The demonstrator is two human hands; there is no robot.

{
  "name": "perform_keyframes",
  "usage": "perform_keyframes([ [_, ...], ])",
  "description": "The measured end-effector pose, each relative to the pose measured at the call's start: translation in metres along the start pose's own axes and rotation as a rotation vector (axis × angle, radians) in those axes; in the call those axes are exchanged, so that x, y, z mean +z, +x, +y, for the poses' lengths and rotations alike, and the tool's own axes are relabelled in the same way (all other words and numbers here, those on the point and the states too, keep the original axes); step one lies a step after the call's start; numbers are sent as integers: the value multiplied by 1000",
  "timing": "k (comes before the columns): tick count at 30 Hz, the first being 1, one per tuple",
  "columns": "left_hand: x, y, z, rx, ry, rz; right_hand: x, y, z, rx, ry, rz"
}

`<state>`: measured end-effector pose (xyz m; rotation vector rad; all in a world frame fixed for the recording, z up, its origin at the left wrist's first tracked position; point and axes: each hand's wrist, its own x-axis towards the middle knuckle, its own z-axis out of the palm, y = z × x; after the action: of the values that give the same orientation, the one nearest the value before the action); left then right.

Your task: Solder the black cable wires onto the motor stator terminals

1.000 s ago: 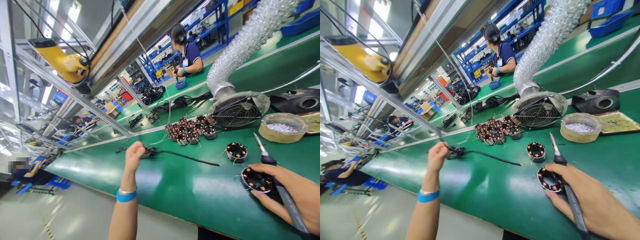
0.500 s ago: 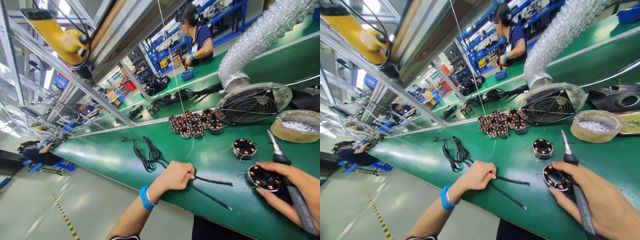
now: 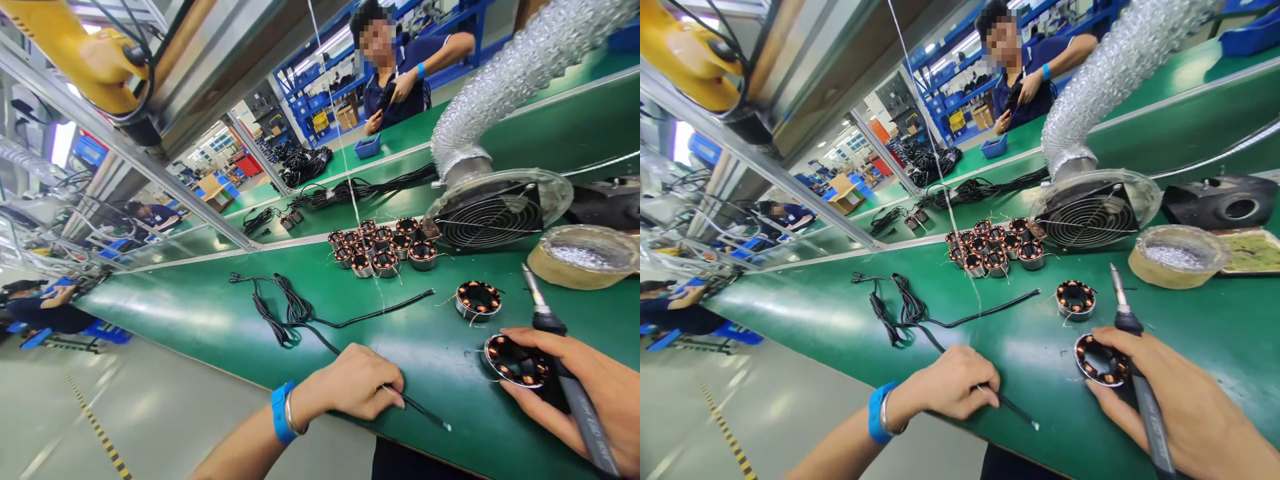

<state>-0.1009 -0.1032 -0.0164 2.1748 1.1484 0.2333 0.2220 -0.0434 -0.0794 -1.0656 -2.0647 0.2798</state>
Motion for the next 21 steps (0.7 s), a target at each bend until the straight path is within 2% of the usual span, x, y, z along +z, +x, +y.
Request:
perform_keyframes([
  [3, 1, 14, 9, -228, -369, 165, -4, 3, -1, -141, 49, -69],
  [6, -2, 36, 20, -273, -626, 214, -13, 11, -8, -159, 85, -46],
  [9, -3, 55, 27, -238, -565, 230, -23, 23, -24, -93, 167, -65],
  [12, -1, 68, 30, -215, -441, 218, -27, 38, -43, 91, 319, 13],
  [14, 0, 72, 31, -206, -377, 209, -26, 47, -54, 153, 405, 62],
  [18, -7, 79, 34, -193, -343, 196, -23, 56, -64, 145, 456, 90],
  [21, -21, 88, 38, -54, -336, 200, -22, 58, -66, 127, 498, 74],
])
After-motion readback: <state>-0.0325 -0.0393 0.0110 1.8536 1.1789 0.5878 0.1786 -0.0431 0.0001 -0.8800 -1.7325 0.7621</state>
